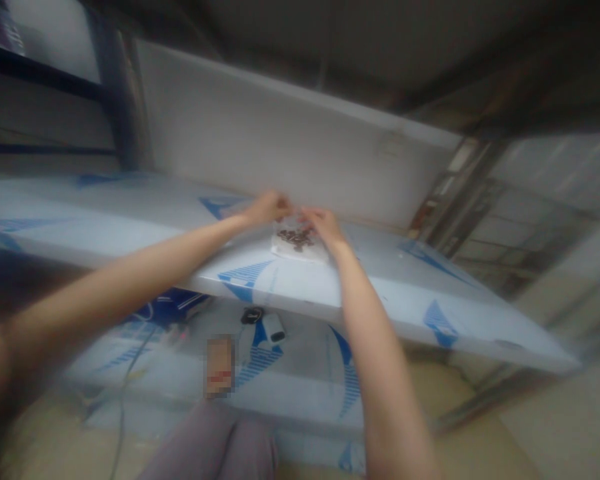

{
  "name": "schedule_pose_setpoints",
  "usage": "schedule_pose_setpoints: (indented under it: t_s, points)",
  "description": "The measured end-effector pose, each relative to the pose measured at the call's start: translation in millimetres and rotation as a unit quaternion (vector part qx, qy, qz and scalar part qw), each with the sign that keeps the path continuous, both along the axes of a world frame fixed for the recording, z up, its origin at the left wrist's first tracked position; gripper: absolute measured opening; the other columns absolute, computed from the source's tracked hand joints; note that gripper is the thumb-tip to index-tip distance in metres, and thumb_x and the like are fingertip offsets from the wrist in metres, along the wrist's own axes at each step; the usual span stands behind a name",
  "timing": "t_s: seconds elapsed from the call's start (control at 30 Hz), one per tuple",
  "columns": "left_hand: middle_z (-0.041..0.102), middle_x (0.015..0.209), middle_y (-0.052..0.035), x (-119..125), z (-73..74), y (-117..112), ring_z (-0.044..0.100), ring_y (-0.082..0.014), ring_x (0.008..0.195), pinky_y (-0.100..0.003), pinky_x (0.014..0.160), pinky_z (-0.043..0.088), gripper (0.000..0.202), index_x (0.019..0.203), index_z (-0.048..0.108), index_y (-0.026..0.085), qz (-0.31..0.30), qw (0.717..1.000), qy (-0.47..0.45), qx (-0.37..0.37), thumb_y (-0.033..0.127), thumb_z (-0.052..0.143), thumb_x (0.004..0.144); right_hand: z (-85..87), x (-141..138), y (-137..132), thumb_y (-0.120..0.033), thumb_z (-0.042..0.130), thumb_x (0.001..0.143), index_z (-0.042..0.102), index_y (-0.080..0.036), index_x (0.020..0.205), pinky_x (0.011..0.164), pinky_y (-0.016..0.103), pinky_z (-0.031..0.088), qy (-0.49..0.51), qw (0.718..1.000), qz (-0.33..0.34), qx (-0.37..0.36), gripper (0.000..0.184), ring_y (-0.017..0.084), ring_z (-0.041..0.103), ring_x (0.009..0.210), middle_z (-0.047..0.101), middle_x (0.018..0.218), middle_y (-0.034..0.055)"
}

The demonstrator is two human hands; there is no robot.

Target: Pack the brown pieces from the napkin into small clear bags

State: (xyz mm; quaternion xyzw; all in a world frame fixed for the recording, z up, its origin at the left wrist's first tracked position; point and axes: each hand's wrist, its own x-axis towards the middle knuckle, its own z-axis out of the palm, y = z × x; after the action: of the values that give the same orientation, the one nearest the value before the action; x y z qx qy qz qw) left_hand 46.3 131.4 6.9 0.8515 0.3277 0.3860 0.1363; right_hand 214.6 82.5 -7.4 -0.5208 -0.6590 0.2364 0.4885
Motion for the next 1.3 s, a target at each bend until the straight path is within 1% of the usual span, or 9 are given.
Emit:
schedule_pose_setpoints:
  t_s: [0.13, 0.27, 0.47, 0.67, 0.77, 0.97, 1.17, 1.23, 1.3]
  points:
    - [0.065, 0.067, -0.0041, 10.8, -7.0, 1.6, 0.055, -0.0138, 0.064, -0.025, 0.064, 0.037, 0.015, 0.069, 0.063, 0.012, -0.002, 0.996, 0.032, 0.085, 0.021, 0.062, 0.080, 1.4, 0.8, 0.9, -0.041, 0.065, 0.080, 0.069, -0.013, 0.081, 0.058, 0.022, 0.048, 0.005, 1.000, 0.003, 0.003, 0.028, 0.013, 0.066, 0.066, 0.073, 0.088, 0.0095]
    - [0.065, 0.071, -0.0041, 13.9, -10.1, 2.6, 0.054, -0.0137, 0.065, -0.024, 0.062, 0.035, 0.014, 0.072, 0.064, 0.012, -0.024, 0.993, 0.037, 0.107, 0.023, 0.062, 0.080, 2.5, 2.7, 3.3, -0.035, 0.071, 0.075, 0.069, -0.013, 0.078, 0.059, 0.023, 0.049, 0.027, 1.000, -0.002, 0.007, 0.022, 0.013, 0.065, 0.063, 0.072, 0.079, 0.0062]
    - [0.063, 0.065, -0.0021, 12.1, -7.3, 2.2, 0.053, -0.0127, 0.064, -0.024, 0.064, 0.036, 0.010, 0.070, 0.064, 0.011, -0.072, 0.995, -0.016, 0.066, 0.020, 0.066, 0.075, 4.5, 5.4, 1.6, -0.040, 0.075, 0.070, 0.071, -0.015, 0.071, 0.061, 0.023, 0.051, 0.045, 0.999, 0.021, 0.020, 0.026, 0.015, 0.067, 0.064, 0.072, 0.071, 0.0048]
    - [0.059, 0.059, -0.0008, 9.1, -8.1, -0.4, 0.052, -0.0113, 0.057, -0.023, 0.060, 0.038, 0.013, 0.073, 0.062, 0.011, -0.116, 0.993, -0.034, -0.009, 0.021, 0.058, 0.081, 4.4, 5.5, -0.7, -0.033, 0.075, 0.072, 0.071, -0.015, 0.074, 0.067, 0.025, 0.053, 0.052, 0.998, 0.039, 0.009, 0.019, 0.015, 0.069, 0.068, 0.074, 0.081, 0.0066]
    - [0.059, 0.061, -0.0007, 10.0, -8.6, -3.9, 0.052, -0.0113, 0.057, -0.023, 0.060, 0.038, 0.016, 0.075, 0.061, 0.011, -0.084, 0.996, -0.022, 0.013, 0.022, 0.054, 0.083, 4.6, 6.0, -0.7, -0.025, 0.071, 0.075, 0.071, -0.014, 0.076, 0.069, 0.025, 0.054, 0.048, 0.998, 0.027, 0.002, 0.011, 0.015, 0.069, 0.068, 0.074, 0.083, 0.0075]
    - [0.062, 0.074, -0.0060, 12.1, -3.6, -9.8, 0.053, -0.0146, 0.069, -0.026, 0.067, 0.036, 0.012, 0.072, 0.059, 0.012, 0.037, 0.991, -0.021, 0.129, 0.012, 0.050, 0.079, 6.1, 7.8, 0.3, -0.014, 0.063, 0.073, 0.068, -0.011, 0.076, 0.064, 0.024, 0.053, 0.017, 0.998, -0.050, 0.028, 0.007, 0.013, 0.066, 0.064, 0.072, 0.075, 0.0078]
    - [0.061, 0.076, -0.0055, 14.8, -4.2, -20.9, 0.052, -0.0154, 0.069, -0.027, 0.066, 0.036, 0.009, 0.072, 0.057, 0.014, 0.005, 0.987, 0.042, 0.155, 0.013, 0.050, 0.077, 3.3, -0.8, 1.1, -0.014, 0.053, 0.071, 0.067, -0.014, 0.097, 0.056, 0.021, 0.050, -0.038, 0.998, -0.027, 0.051, 0.029, 0.010, 0.063, 0.056, 0.071, 0.079, 0.0022]
    - [0.062, 0.078, -0.0060, 16.9, -5.9, -22.2, 0.054, -0.0164, 0.071, -0.027, 0.068, 0.037, 0.008, 0.073, 0.058, 0.015, 0.004, 0.987, 0.053, 0.150, 0.016, 0.052, 0.078, 2.5, -1.4, 3.1, -0.016, 0.053, 0.071, 0.068, -0.014, 0.091, 0.055, 0.021, 0.050, -0.032, 0.998, -0.024, 0.053, 0.025, 0.010, 0.062, 0.054, 0.070, 0.076, 0.0023]
    - [0.065, 0.088, -0.0078, 19.1, -7.4, -20.3, 0.056, -0.0181, 0.081, -0.028, 0.074, 0.040, 0.009, 0.082, 0.059, 0.015, 0.011, 0.991, 0.017, 0.134, 0.022, 0.054, 0.081, 2.7, 0.5, 5.0, -0.017, 0.054, 0.073, 0.069, -0.013, 0.084, 0.055, 0.021, 0.050, -0.010, 0.998, -0.040, 0.057, 0.019, 0.010, 0.061, 0.054, 0.070, 0.072, 0.0027]
